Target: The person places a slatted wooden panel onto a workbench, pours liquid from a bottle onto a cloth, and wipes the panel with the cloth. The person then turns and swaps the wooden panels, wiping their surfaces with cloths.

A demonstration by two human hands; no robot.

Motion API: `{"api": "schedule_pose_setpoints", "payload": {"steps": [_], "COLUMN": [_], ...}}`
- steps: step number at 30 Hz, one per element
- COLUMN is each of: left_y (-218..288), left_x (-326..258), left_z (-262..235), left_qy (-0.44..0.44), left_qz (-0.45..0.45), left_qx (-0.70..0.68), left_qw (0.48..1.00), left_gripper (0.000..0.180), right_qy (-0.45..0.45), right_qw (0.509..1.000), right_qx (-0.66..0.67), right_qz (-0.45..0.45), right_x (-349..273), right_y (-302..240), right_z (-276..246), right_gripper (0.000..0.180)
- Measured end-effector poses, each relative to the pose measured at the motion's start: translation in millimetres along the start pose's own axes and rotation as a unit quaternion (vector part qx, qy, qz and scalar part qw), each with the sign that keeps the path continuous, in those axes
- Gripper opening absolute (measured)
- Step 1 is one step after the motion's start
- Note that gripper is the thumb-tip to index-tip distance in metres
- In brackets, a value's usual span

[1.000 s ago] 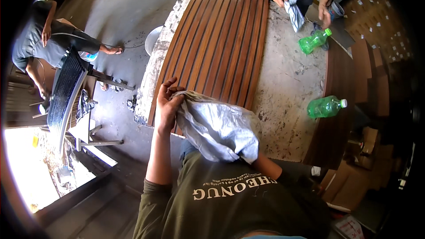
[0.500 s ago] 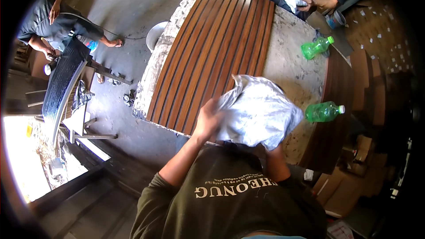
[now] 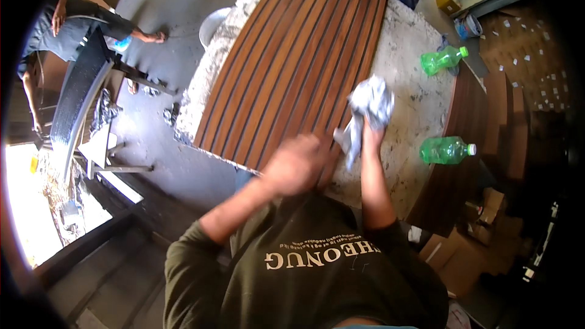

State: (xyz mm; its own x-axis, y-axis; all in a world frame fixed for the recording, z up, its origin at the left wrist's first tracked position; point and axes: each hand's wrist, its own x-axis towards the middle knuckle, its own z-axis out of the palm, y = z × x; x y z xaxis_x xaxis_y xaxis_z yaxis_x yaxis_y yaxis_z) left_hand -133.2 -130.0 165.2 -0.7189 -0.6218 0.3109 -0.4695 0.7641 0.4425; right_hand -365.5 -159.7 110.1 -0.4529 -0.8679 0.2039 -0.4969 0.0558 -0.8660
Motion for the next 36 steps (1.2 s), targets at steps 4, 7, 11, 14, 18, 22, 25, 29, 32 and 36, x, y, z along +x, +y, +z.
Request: {"api": "schedule_pose_setpoints", "payload": {"steps": [4, 7, 11, 14, 18, 22, 25, 29, 32, 36], "left_y": [-133.5, -193.3, -181.5, -184.3, -192.2, -195.2, -200.7, -271.5, -235.6, -205.2], "left_x": [-28.0, -79.3, -67.4, -71.4, -62.5, -78.0, -66.2, -135.2, -91.0, -97.9], "left_z": [-27.7, -16.5, -21.6, -18.7, -6.6, -7.7, -6.4, 47.1, 42.4, 51.5], "left_qy": [0.178, 0.12, 0.093, 0.146, 0.146, 0.149, 0.138, 0.265, 0.249, 0.198], "left_qz": [-0.251, -0.342, -0.325, -0.276, -0.29, -0.319, -0.305, -0.216, -0.282, -0.296], "left_qx": [0.058, 0.274, 0.261, 0.259, 0.256, 0.25, 0.265, -0.281, 0.076, 0.167], "left_qw": [0.95, 0.891, 0.904, 0.914, 0.911, 0.902, 0.904, 0.897, 0.923, 0.919], "left_gripper": [0.026, 0.054, 0.053, 0.049, 0.048, 0.047, 0.047, 0.043, 0.047, 0.055], "right_qy": [-0.243, -0.34, -0.441, -0.392, -0.174, -0.28, -0.366, -0.421, -0.271, -0.376], "right_qw": [0.962, 0.911, 0.795, 0.902, 0.88, 0.901, 0.854, 0.811, 0.888, 0.821], "right_qx": [-0.115, -0.159, -0.235, -0.151, -0.351, -0.283, -0.34, -0.384, -0.337, -0.38], "right_qz": [0.053, -0.171, -0.345, -0.097, -0.268, -0.17, -0.144, -0.136, -0.16, -0.202], "right_x": [26.2, -73.2, -111.5, 0.7, 74.4, -0.1, -88.7, -118.9, -100.4, -96.9], "right_y": [-16.0, -39.4, -28.1, -81.1, -9.5, -45.3, -39.8, -57.7, -47.1, -4.9], "right_z": [53.3, 76.3, 70.9, 115.9, 148.5, 127.4, 61.7, 83.3, 121.1, 104.3], "right_gripper": [0.069, 0.072, 0.061, 0.073, 0.108, 0.101, 0.088, 0.102, 0.077, 0.091]}}
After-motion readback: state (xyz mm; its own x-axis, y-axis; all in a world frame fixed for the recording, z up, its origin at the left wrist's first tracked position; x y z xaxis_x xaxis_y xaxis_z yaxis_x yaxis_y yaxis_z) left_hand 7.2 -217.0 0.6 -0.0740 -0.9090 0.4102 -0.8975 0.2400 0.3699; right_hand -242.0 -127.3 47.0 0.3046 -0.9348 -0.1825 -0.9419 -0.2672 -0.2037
